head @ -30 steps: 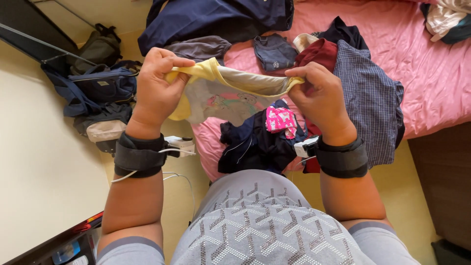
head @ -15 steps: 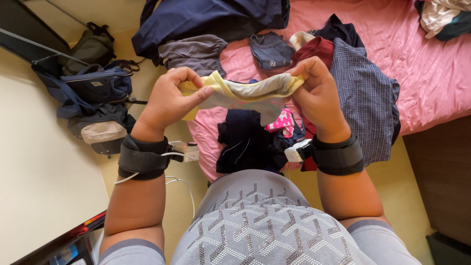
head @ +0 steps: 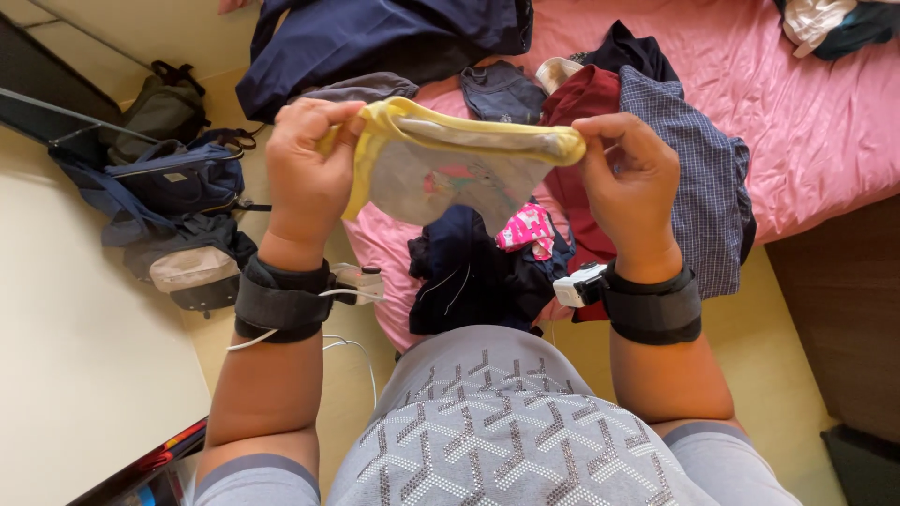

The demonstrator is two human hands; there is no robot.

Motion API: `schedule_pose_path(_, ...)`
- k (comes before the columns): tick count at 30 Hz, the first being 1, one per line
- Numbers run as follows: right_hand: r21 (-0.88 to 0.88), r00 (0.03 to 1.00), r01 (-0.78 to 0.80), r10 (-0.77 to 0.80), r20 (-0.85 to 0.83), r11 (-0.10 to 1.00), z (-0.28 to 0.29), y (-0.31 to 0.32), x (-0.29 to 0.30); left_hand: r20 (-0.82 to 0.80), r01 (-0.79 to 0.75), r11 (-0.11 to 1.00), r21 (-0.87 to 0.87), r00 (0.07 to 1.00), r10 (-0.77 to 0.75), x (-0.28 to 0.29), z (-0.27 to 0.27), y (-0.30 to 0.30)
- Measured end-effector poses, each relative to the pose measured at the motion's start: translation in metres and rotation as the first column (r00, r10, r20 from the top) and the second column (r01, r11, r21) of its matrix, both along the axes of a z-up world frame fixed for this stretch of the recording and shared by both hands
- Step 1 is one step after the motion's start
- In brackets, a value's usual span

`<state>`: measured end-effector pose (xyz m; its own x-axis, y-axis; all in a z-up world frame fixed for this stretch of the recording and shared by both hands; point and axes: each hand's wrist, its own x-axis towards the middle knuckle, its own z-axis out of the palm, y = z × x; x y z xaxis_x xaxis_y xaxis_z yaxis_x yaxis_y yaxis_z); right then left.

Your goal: The person folds various articles of clothing on a bed. They pick up items one by one, including a dark jacket, a striped shirt, and several smaller garments, and fold them into neat piles.

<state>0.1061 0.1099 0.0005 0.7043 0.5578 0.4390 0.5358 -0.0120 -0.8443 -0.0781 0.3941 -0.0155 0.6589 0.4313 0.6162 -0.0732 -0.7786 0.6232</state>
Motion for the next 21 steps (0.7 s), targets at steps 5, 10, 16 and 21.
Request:
schedule_pose_path(5,-0.114,0.98,0.125,-0.105,0.168,0.986,0.015,-0.001,-0.004,0.084,0.041,0.946,-0.322,0.996,-0.014,0.003,0.011,-0.004)
schedule_pose_path(10,-0.15,0.998,0.001,-0.011,-0.07,0.989,0.009,-0.001,-0.004,0.094,0.098,0.903,-0.418,0.993,-0.065,0.004,-0.01,0.006)
schedule_pose_path(16,-0.29,0.993,-0.016,-0.02,-0.119,0.957,-0.03,0.008,-0.009,0.114,0.148,0.895,-0.422,0.987,-0.109,-0.005,-0.001,0.003)
schedule_pose_path(21,-0.039,0.758,-0.386,0.293,-0.583,0.922,-0.072,0.013,-0.007,0.094,0.139,0.893,-0.428,0.99,-0.109,-0.018,-0.002,0.003)
